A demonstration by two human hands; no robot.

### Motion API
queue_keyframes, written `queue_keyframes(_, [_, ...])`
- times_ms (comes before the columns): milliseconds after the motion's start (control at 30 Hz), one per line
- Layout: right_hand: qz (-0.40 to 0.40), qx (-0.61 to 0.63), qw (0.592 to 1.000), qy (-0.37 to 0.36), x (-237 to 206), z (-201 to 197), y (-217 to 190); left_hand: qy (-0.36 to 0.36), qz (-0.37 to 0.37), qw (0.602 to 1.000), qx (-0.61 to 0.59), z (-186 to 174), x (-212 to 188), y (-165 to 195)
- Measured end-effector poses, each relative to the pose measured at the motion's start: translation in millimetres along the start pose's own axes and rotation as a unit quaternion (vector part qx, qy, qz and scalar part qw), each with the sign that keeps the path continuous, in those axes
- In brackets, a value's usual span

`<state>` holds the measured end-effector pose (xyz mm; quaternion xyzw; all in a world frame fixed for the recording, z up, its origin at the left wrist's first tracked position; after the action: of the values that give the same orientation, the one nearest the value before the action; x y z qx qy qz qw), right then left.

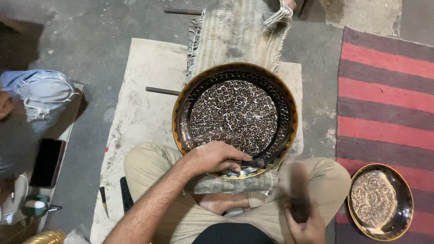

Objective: The person sits cross-legged and uses a hammer and a metal punch to repeatedly strike a large circular metal plate, creating a textured pattern. The plate is held steady on a cloth pad on the floor while the person works on its surface.

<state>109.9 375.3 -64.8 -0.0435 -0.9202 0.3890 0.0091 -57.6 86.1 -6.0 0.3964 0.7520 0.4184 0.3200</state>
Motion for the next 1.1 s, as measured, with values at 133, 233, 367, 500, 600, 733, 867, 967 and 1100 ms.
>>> queue_keyframes(133, [0.005,-0.136,0.990,-0.027,1,1,-1,-0.001,-0.012,1.000,0.000,-1,-1,0])
queue_keyframes(233, [0.053,-0.103,0.993,-0.035,1,-1,9,0.005,0.003,1.000,0.005,-2,-1,5])
queue_keyframes(367, [-0.018,-0.125,0.991,-0.036,2,-2,-3,0.000,0.000,1.000,0.008,-2,-2,4])
queue_keyframes(500, [0.000,-0.013,1.000,-0.019,3,-6,9,0.002,0.002,1.000,-0.003,-1,-3,2])
queue_keyframes(600, [-0.053,-0.091,0.992,-0.076,6,4,-4,0.005,-0.025,1.000,-0.008,1,-2,-5])
queue_keyframes(733, [0.028,-0.075,0.996,-0.043,12,-12,4,0.013,-0.012,1.000,0.006,1,-2,-3])
queue_keyframes(867, [0.039,-0.052,0.997,-0.032,21,-22,-11,0.026,-0.016,1.000,0.002,-2,-5,-4])
queue_keyframes(967, [-0.004,0.009,1.000,-0.001,27,-28,-33,0.041,-0.006,0.999,0.015,-4,-6,1])
queue_keyframes(1100, [0.015,-0.204,0.973,-0.103,38,-24,-48,0.103,0.016,0.995,0.012,-13,-12,13])
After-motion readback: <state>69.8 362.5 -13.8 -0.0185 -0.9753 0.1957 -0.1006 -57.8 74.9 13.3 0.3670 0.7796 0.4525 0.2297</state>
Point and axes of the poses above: each hand's wrist, its own x-axis towards the middle knuckle, its own z-axis out of the palm, y = z × x, the point moved 10 cm from there along x, towards the middle knuckle, and after that the axes turned 9 degrees about -y, right-handed, at the moved point
